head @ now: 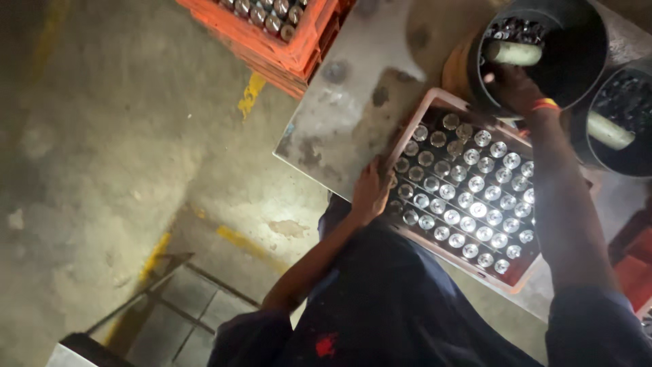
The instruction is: The person repeatedly picks up small metal caps from a bucket and places them into a plastic crate with a grid of compartments. The person fills the crate systematically, then moves the filled crate aside and brings a new crate to continue the process.
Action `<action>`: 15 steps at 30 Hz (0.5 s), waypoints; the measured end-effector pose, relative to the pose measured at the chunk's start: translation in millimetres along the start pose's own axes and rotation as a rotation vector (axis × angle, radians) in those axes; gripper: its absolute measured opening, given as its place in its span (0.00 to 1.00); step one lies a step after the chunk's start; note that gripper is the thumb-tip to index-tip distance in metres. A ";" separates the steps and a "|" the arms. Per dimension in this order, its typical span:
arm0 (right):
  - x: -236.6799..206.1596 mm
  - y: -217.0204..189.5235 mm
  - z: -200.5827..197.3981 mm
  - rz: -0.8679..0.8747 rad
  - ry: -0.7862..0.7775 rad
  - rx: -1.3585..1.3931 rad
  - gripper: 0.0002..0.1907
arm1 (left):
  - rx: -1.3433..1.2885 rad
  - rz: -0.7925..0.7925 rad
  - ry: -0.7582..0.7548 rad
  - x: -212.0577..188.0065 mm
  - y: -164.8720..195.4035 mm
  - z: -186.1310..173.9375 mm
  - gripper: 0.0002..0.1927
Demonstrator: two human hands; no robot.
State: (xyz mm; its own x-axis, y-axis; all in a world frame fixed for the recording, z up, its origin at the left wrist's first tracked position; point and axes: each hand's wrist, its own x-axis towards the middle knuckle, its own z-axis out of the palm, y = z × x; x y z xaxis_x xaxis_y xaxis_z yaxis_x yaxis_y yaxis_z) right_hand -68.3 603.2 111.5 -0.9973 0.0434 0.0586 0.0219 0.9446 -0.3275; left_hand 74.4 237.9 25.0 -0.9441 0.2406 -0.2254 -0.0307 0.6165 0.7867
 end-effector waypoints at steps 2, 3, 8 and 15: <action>5.2 2.0 16.1 0.001 0.000 -0.026 0.11 | 0.049 -0.033 -0.029 3.2 -0.1 -4.1 0.33; 5.1 1.9 20.9 0.005 0.004 -0.031 0.11 | 0.071 -0.055 -0.047 3.4 -0.2 -6.2 0.33; 8.2 0.5 30.1 -0.003 0.068 -0.017 0.12 | -0.059 0.029 -0.009 6.2 3.6 -16.1 0.31; 3.8 4.4 26.6 -0.044 0.193 0.022 0.17 | 0.003 0.200 0.104 5.2 20.3 -25.0 0.30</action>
State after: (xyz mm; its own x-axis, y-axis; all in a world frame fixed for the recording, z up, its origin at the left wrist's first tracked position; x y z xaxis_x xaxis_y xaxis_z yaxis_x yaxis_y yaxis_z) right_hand -73.8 598.9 85.2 -0.9655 0.0659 0.2519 -0.0249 0.9396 -0.3413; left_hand 60.6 232.8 54.1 -0.9602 0.2793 -0.0047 0.1610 0.5670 0.8078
